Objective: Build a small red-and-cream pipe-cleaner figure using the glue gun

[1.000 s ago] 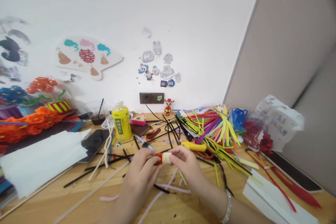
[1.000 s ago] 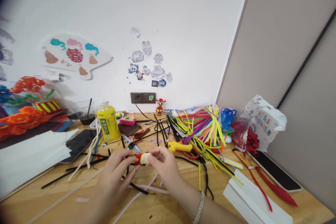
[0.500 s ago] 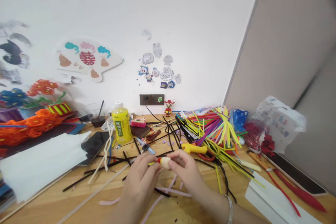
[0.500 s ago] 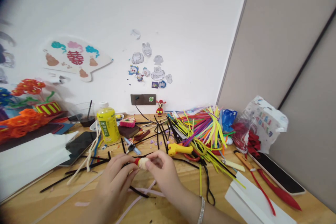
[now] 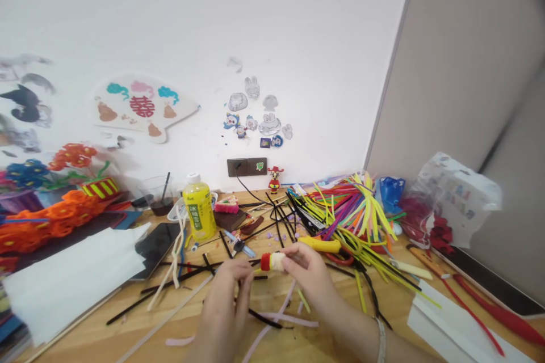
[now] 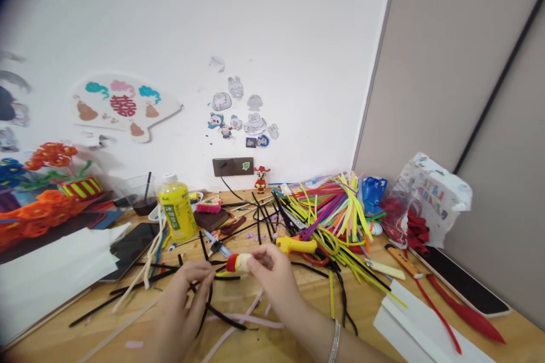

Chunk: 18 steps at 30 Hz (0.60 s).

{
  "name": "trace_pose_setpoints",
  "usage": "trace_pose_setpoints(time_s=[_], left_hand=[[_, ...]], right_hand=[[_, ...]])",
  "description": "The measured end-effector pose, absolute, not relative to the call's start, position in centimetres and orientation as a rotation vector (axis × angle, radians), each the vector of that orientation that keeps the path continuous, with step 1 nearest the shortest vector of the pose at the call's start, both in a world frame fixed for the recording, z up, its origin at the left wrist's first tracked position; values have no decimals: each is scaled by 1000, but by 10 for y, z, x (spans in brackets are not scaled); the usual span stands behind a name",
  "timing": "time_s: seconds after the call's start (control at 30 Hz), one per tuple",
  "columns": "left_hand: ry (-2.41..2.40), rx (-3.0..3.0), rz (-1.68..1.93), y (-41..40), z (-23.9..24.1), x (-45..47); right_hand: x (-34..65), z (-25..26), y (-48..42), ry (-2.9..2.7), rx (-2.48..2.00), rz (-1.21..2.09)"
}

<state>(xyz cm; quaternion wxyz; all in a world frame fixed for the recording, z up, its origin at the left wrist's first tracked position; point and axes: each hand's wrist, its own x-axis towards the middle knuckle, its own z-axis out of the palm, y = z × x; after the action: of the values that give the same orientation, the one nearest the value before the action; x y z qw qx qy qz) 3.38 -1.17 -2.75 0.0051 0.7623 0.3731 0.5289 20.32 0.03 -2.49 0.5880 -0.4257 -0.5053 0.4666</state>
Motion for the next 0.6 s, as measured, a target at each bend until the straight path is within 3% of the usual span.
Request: trace_pose_setpoints(time_s=[0.23, 0.6], left_hand=[[1582, 1798, 1399, -1, -15, 26], [1215, 1849, 1068, -6, -14, 42]], right_hand=[[202, -22, -4, -1230, -965, 1136], [200, -26, -8, -1383, -956, 1087]])
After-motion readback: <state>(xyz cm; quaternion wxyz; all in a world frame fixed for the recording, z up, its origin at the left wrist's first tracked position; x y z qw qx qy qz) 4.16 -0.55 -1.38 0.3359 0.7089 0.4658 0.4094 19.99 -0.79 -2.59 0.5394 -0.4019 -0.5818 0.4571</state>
